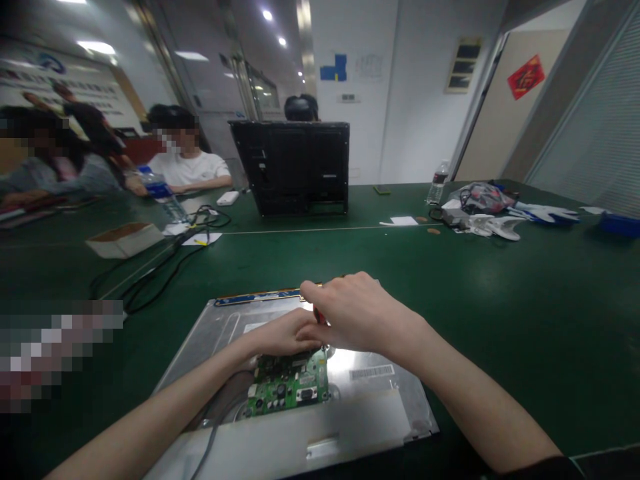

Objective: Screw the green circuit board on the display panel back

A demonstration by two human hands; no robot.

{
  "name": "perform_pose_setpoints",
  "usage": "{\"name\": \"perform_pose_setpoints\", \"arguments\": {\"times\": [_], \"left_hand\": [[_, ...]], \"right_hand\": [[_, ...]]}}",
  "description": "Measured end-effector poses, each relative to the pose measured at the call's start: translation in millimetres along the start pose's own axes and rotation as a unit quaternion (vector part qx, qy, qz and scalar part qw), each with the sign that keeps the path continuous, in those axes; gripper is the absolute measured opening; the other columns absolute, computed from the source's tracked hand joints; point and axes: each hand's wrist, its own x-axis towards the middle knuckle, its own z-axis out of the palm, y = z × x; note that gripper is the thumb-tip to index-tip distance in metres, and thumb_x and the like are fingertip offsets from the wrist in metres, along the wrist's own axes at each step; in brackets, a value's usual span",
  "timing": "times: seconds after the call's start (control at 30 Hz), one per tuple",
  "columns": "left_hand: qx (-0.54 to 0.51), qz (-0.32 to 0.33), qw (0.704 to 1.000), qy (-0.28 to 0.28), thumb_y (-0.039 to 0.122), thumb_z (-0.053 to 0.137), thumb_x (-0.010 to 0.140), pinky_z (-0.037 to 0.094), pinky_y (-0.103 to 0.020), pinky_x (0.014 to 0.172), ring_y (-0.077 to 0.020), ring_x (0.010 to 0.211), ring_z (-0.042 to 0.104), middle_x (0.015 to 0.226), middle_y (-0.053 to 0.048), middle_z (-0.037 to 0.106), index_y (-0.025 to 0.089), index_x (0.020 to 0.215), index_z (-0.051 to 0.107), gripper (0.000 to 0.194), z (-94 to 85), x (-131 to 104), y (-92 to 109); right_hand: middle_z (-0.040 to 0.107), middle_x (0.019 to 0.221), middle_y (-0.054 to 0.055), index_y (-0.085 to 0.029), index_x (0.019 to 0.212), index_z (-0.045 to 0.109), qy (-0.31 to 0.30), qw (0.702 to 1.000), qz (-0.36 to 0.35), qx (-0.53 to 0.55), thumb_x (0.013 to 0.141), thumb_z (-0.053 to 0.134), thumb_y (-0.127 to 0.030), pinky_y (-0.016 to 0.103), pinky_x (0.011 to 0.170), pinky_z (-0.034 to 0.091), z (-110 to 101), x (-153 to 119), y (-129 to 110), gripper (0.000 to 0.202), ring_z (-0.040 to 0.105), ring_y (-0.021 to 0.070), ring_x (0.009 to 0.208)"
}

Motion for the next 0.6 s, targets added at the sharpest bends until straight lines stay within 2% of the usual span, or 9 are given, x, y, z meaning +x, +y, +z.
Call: {"name": "perform_pose_setpoints", "arguments": {"times": [0.1,0.17,0.23,0.4,0.5,0.6], "left_hand": [[-0.013,0.01,1.0,-0.006,0.016,0.058,0.075,0.037,-0.02,0.058,-0.0136,0.063,0.053,0.065,0.003,0.056,0.016,0.07,0.058,0.005,-0.2,0.1,0.1],[-0.009,0.013,1.0,-0.004,0.015,0.058,0.075,0.039,-0.021,0.061,-0.0147,0.067,0.055,0.07,0.002,0.06,0.015,0.072,0.06,0.003,0.1,0.0,-0.2],[0.0,0.008,1.0,0.001,0.015,0.059,0.076,0.039,-0.021,0.062,-0.0147,0.067,0.055,0.07,0.002,0.06,0.015,0.073,0.06,0.003,0.4,-0.2,-0.5],[-0.008,0.011,1.0,-0.01,0.012,0.058,0.076,0.039,-0.021,0.06,-0.014,0.064,0.055,0.067,0.003,0.059,0.015,0.075,0.061,0.004,-0.4,-1.0,0.5],[-0.02,0.02,1.0,-0.013,0.01,0.059,0.075,0.042,-0.022,0.067,-0.0152,0.071,0.058,0.077,0.001,0.065,0.015,0.08,0.064,0.008,-1.3,-1.2,1.6],[-0.013,0.014,1.0,-0.01,0.012,0.061,0.075,0.041,-0.021,0.065,-0.0143,0.069,0.057,0.075,0.001,0.064,0.015,0.077,0.063,0.004,-1.5,-1.4,1.1]], "right_hand": [[0.066,0.075,0.001,-0.02,0.092,0.049,-0.006,1.0,0.004,-0.001,0.091,0.05,-0.036,0.027,0.048,0.02,0.6,-0.3,0.1,0.016,0.056,0.0153,0.058],[0.067,0.078,0.001,-0.02,0.094,0.049,-0.003,1.0,-0.005,0.015,0.089,0.05,-0.028,0.026,0.048,0.021,0.6,-0.9,0.0,0.01,0.055,0.0144,0.058],[0.067,0.081,0.001,-0.019,0.096,0.049,0.002,1.0,-0.009,0.024,0.086,0.053,-0.026,0.026,0.048,0.022,0.6,-1.0,0.0,0.013,0.055,0.0143,0.059],[0.067,0.074,0.002,-0.019,0.088,0.057,0.004,1.0,0.012,0.004,0.089,0.052,-0.044,0.027,0.05,0.022,1.9,1.3,1.4,0.026,0.057,0.0156,0.06],[0.068,0.075,0.002,-0.02,0.089,0.06,-0.001,1.0,0.021,0.0,0.092,0.047,-0.033,0.027,0.051,0.022,0.9,0.7,1.4,0.018,0.057,0.0146,0.06],[0.068,0.079,0.002,-0.019,0.095,0.057,-0.001,1.0,0.004,0.015,0.085,0.052,-0.024,0.027,0.051,0.023,-1.4,-1.8,0.8,0.013,0.056,0.0138,0.061]]}}
